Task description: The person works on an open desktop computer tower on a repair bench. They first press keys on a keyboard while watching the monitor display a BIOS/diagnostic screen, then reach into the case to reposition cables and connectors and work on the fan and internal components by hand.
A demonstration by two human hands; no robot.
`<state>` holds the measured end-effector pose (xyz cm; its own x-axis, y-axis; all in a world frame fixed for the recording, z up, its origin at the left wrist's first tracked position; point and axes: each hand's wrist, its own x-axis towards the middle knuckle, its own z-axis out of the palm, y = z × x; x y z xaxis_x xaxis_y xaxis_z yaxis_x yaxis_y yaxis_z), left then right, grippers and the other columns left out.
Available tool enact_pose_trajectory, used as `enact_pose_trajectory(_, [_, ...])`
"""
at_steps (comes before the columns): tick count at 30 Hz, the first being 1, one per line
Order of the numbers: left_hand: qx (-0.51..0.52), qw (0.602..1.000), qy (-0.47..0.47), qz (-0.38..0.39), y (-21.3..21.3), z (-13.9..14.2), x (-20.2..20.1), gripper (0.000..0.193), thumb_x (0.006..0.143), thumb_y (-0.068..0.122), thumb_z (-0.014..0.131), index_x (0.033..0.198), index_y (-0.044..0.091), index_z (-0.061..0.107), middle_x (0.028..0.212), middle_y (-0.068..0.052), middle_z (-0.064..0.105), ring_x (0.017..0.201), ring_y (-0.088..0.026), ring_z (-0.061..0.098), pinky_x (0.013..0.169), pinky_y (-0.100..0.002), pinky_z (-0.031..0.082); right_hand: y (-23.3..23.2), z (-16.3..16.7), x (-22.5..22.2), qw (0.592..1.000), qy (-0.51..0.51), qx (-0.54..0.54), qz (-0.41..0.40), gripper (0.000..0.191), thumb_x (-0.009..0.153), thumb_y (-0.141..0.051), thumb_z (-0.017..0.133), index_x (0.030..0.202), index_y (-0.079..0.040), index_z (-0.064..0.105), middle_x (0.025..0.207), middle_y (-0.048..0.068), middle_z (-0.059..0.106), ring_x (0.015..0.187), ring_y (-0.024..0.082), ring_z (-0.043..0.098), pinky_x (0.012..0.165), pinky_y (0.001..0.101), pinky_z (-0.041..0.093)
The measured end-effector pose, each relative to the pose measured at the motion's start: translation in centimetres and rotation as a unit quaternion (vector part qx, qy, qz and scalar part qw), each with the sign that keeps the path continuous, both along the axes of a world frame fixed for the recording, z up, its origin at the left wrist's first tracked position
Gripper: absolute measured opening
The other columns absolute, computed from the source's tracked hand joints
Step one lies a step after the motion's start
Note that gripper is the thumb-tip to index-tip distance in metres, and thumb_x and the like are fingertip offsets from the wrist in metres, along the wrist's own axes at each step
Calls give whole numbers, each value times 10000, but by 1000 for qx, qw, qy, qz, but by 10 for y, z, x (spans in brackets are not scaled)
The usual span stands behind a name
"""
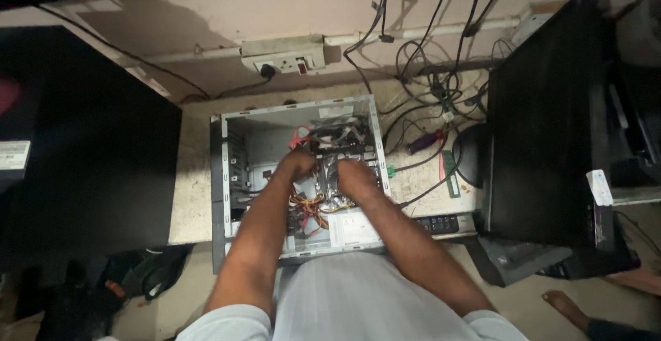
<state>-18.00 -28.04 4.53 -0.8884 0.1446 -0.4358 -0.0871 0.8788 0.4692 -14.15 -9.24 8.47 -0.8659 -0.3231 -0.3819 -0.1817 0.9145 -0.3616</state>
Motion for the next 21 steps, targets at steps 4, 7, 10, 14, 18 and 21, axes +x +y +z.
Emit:
enact_pose_trajectory(4, [-19, 999, -41, 24, 5, 8, 2, 369, 795, 281, 732, 1048, 16, 773, 1090, -235, 744, 1033, -358, 739, 907, -442, 581, 1, 1, 1, 1000, -7, 7, -2, 218, 803, -40, 669, 999, -36, 764, 1120, 218, 723, 1084, 404, 695, 921, 504, 564])
enact_pose_trajectory(7, [-20, 984, -56, 169, 12, 25, 27, 367, 832, 254, 699, 1114, 23, 745, 1153, -230, 725, 1091, -378, 715, 936, -468, 567, 1, -3, 0, 1000, -5, -1, 8, 220, 787, -46, 688, 992, -26, 765, 1112, 223, 724, 1078, 405, 697, 916, 503, 565])
enact_pose_trajectory(10, [-60, 979, -59, 186, 23, 41, 42, 386, 814, 269, 717, 1143, 69, 747, 1206, -207, 702, 1136, -376, 685, 976, -481, 546, 3, -7, -2, 1000, 1, -3, 8, 215, 790, -49, 692, 989, -18, 766, 1100, 236, 728, 1061, 409, 706, 902, 504, 574])
enact_pose_trajectory(14, [-69, 983, -51, 161, 22, 34, 35, 366, 829, 266, 687, 1133, 73, 747, 1207, -205, 700, 1134, -380, 680, 963, -487, 554, 4, -10, -3, 1000, -1, -6, 24, 217, 790, -67, 700, 989, -9, 763, 1077, 252, 731, 1042, 408, 718, 895, 496, 585])
enact_pose_trajectory(18, [-64, 994, -65, 57, 13, 7, 9, 416, 857, 329, 682, 1129, 26, 768, 1216, -226, 723, 1138, -368, 711, 975, -463, 573, 4, -11, -4, 1000, -2, -28, 6, 202, 789, -77, 697, 970, -25, 770, 1063, 244, 725, 1042, 417, 702, 890, 515, 570])
enact_pose_trajectory(21, [-59, 997, -53, -16, 12, -6, -2, 461, 819, 330, 704, 1167, 30, 744, 1221, -234, 721, 1124, -366, 720, 952, -454, 586, 4, -11, -4, 1000, 2, -17, 1, 211, 766, -43, 685, 956, -20, 773, 1055, 246, 724, 1039, 418, 702, 883, 515, 572])
